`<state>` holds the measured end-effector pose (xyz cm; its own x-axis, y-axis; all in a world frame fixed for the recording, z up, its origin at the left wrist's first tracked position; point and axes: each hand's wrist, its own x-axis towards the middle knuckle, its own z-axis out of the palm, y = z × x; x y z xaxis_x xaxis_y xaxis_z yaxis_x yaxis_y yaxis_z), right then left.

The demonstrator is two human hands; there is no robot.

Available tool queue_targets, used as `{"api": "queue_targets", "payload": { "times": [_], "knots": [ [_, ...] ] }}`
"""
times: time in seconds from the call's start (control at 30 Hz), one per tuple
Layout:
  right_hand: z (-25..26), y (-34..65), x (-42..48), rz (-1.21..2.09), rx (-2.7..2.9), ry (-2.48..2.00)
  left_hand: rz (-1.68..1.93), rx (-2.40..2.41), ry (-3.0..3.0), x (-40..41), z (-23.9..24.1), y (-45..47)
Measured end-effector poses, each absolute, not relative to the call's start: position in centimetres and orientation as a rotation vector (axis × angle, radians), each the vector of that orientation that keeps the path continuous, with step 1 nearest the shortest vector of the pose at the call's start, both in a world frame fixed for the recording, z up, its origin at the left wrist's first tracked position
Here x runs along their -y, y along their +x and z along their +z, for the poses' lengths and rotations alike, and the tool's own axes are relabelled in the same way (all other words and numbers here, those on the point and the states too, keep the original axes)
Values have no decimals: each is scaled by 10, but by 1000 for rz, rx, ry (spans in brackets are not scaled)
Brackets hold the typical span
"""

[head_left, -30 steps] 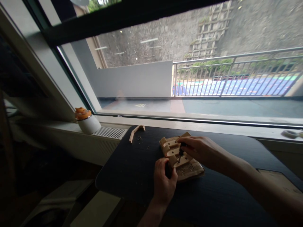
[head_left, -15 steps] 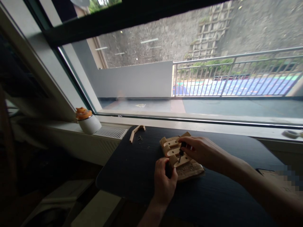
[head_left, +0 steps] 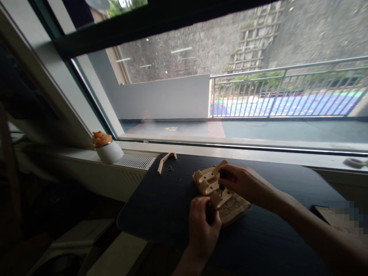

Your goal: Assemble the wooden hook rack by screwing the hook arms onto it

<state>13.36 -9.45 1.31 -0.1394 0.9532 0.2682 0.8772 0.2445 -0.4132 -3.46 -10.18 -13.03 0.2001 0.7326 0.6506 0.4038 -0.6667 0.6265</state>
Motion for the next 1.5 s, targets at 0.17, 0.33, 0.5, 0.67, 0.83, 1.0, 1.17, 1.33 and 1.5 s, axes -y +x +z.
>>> {"api": "queue_targets", "payload": {
  "times": [0.17, 0.33, 0.5, 0.67, 0.83, 1.0, 1.17, 1.33, 1.5],
  "knots": [
    [9, 140, 100, 339, 2027, -1659, 1281, -1002, 2289, 128, -129, -34],
    [19, 136, 105, 295, 2056, -1625, 1307, -992, 2342, 132, -127, -35],
    [20, 158, 126, 196, 1738, -1641, 1513, -985, 2367, 115, -117, -59],
    [-43, 181, 161, 346, 1387, -1779, 1489, -1235, 2033, 63, -114, -78],
    [-97, 173, 192, 359, 1469, -2025, 1212, -1048, 2056, 55, -126, -71],
    [-95, 180, 198, 355, 1430, -1967, 1236, -1181, 2100, 73, -135, -67],
    [-88, 185, 185, 493, 892, -1742, 1186, -1186, 2259, 76, -144, -68],
    [-89, 171, 174, 753, 745, -1599, 1161, -1246, 2345, 77, -145, -66],
    [-96, 155, 169, 741, 582, -1568, 1157, -1256, 2324, 76, -144, -67]
  ]
}}
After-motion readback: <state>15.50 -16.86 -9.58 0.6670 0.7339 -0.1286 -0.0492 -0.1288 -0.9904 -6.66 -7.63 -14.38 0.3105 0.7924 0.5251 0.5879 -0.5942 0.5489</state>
